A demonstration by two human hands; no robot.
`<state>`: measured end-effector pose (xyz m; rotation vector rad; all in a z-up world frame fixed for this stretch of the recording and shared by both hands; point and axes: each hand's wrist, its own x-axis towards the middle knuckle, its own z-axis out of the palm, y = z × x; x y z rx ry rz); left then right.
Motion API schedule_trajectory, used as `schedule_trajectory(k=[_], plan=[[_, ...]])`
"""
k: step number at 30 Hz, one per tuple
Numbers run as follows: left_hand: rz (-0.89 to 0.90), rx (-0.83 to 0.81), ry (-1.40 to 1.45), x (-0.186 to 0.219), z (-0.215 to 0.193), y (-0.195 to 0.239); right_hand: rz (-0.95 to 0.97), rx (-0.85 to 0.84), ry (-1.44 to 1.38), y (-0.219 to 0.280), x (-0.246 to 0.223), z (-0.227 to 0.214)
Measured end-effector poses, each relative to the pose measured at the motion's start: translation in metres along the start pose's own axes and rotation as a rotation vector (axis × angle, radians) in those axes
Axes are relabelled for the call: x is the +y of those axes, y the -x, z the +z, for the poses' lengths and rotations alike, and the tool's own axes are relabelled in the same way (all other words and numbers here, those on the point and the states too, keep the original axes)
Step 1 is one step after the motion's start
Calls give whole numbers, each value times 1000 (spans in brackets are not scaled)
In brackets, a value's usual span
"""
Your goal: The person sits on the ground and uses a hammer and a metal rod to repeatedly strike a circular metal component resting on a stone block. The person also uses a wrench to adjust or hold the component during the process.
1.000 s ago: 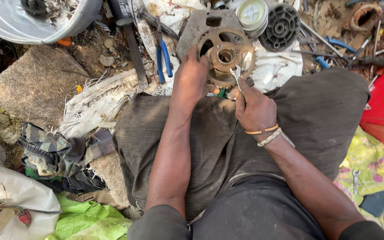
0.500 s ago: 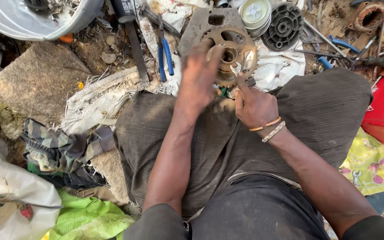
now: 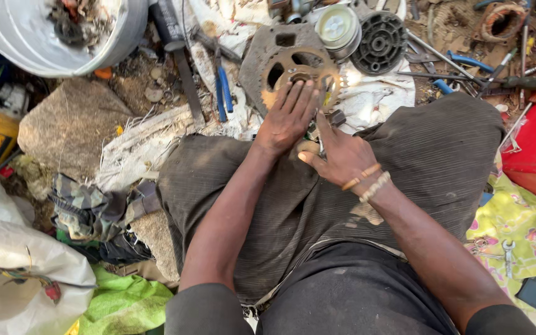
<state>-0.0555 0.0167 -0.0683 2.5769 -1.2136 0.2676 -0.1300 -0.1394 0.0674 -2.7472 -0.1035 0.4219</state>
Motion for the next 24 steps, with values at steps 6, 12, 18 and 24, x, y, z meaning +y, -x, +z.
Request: schedule_trajectory(k=[6, 12, 18, 24], plan=[[75, -33, -92, -13, -23, -22, 19, 122, -234, 56, 14, -37], [-60, -312, 97, -52, -85, -82, 80, 112, -348, 69, 34, -41], [45, -298, 84, -49, -77, -121, -33, 22, 89, 31, 49, -4], [-126, -241, 174, -50, -42, -131, 165, -589, 183, -20, 95, 58]])
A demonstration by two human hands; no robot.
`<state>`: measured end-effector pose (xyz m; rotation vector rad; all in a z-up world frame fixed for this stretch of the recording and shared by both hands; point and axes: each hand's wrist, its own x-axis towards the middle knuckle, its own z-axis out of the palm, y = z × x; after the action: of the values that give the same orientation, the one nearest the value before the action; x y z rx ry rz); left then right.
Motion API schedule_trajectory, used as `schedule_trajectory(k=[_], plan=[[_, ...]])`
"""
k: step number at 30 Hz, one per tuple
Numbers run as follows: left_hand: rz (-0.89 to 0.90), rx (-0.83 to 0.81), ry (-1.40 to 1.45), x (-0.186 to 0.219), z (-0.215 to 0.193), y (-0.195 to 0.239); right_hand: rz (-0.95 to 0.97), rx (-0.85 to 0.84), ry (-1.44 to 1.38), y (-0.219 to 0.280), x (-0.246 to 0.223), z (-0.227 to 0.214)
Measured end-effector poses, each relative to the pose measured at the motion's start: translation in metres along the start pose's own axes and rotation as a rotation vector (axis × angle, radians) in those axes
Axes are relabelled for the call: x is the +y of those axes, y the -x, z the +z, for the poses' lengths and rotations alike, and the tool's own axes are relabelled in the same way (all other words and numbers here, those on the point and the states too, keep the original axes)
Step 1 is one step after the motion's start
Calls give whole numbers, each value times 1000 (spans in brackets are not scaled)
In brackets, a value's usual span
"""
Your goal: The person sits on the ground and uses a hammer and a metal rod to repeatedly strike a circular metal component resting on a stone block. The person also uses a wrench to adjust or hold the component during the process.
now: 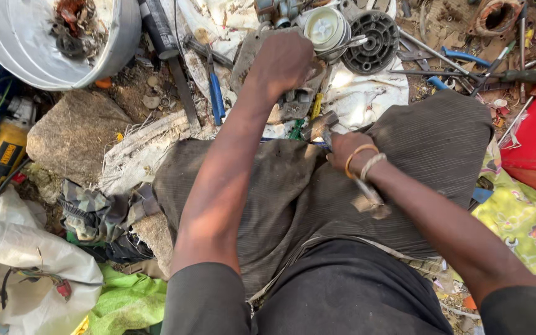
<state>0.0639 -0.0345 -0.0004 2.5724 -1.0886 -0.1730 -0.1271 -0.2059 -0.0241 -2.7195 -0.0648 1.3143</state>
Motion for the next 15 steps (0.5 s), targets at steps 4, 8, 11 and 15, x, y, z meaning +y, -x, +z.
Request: schedule_trajectory(k=[4, 8, 11, 15], plan=[[2, 15, -23, -7, 0, -1, 64, -29, -493, -38, 25, 14], [17, 4, 2, -9, -4, -3, -2, -35, -1385, -39, 28, 16], [43, 16, 32, -8, 2, -1, -24, 195, -1344, 11, 18, 20], [2, -26, 31, -11, -2, -4, 81, 650, -941, 103, -12, -24]])
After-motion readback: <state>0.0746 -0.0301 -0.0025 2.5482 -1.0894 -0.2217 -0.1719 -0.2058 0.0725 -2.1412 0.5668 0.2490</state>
